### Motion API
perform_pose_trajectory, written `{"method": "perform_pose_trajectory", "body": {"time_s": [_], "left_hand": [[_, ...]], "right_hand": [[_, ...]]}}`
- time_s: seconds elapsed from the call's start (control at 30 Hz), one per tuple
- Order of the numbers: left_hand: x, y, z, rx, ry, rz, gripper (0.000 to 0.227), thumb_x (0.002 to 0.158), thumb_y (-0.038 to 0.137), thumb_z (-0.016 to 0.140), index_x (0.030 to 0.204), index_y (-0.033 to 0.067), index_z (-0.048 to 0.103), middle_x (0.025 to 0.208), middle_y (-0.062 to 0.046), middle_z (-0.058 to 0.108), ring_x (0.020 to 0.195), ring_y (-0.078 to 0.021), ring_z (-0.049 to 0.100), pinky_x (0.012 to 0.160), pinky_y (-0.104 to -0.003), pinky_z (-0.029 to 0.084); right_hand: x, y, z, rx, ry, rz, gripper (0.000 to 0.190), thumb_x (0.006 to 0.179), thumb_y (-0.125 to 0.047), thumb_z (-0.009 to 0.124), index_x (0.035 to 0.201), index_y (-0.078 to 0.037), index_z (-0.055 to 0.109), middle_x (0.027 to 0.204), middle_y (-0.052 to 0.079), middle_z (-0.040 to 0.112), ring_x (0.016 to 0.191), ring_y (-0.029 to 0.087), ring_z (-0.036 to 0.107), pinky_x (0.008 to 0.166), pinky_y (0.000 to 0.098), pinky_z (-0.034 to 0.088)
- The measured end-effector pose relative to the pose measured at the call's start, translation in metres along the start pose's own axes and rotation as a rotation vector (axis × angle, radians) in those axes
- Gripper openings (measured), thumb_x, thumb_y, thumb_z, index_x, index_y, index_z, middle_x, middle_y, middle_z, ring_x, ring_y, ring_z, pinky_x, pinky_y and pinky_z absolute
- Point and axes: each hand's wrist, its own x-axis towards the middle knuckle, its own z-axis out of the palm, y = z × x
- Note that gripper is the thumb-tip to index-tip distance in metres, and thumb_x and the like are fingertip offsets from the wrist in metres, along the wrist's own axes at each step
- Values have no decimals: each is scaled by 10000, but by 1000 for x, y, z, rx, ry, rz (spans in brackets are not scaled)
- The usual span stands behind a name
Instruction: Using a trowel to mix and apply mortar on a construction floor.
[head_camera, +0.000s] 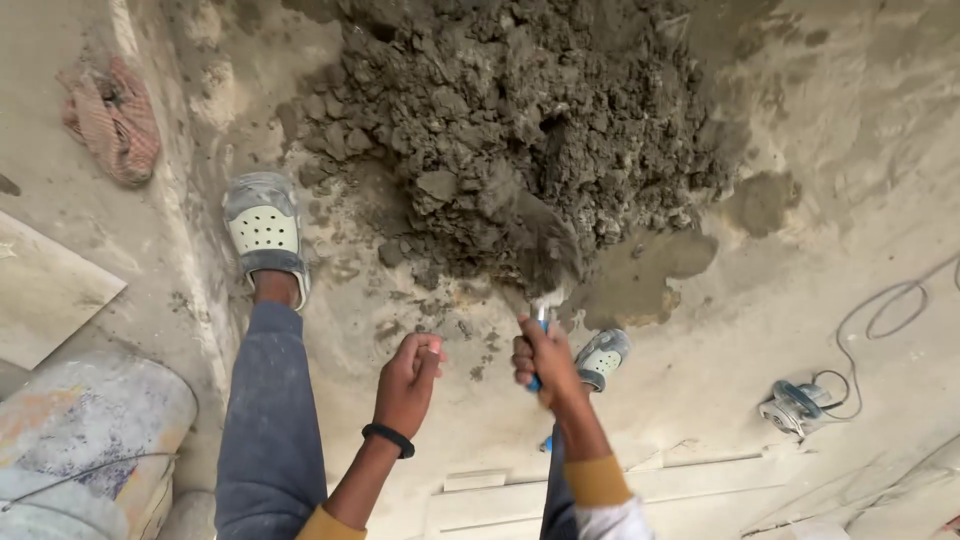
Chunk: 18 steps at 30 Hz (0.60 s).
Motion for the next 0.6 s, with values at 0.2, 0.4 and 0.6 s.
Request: {"method": "perform_pose_trajectory", "body": {"time_s": [0.2, 0.4, 0.6], "left_hand": [[-5, 6, -2, -1, 2, -51, 331, 1008, 338, 545, 1141, 51, 644, 911, -79, 788, 757, -142, 721, 690, -291, 560], [-16, -17, -5, -56, 18, -16, 318, 1023, 326, 539, 1141, 48, 639, 912, -88, 776, 754, -150, 712, 692, -298, 569], [-3, -7, -21, -134, 52, -10, 326, 1033, 350, 531, 1134, 62, 644, 900, -86, 766, 750, -145, 703, 680, -305, 562]], "right_hand": [[86, -68, 120, 565, -294, 287, 186, 1036, -190, 526, 872, -113, 481, 502, -25, 432, 355, 110, 369, 311, 288, 323], [106, -55, 133, 146, -175, 100, 335, 1069, -225, 521, 823, -19, 425, 519, 29, 439, 399, 150, 391, 388, 327, 364], [-8, 0, 90, 217, 26, 31, 181, 993, -233, 606, 904, -88, 546, 584, 8, 508, 430, 121, 462, 392, 312, 391]]}}
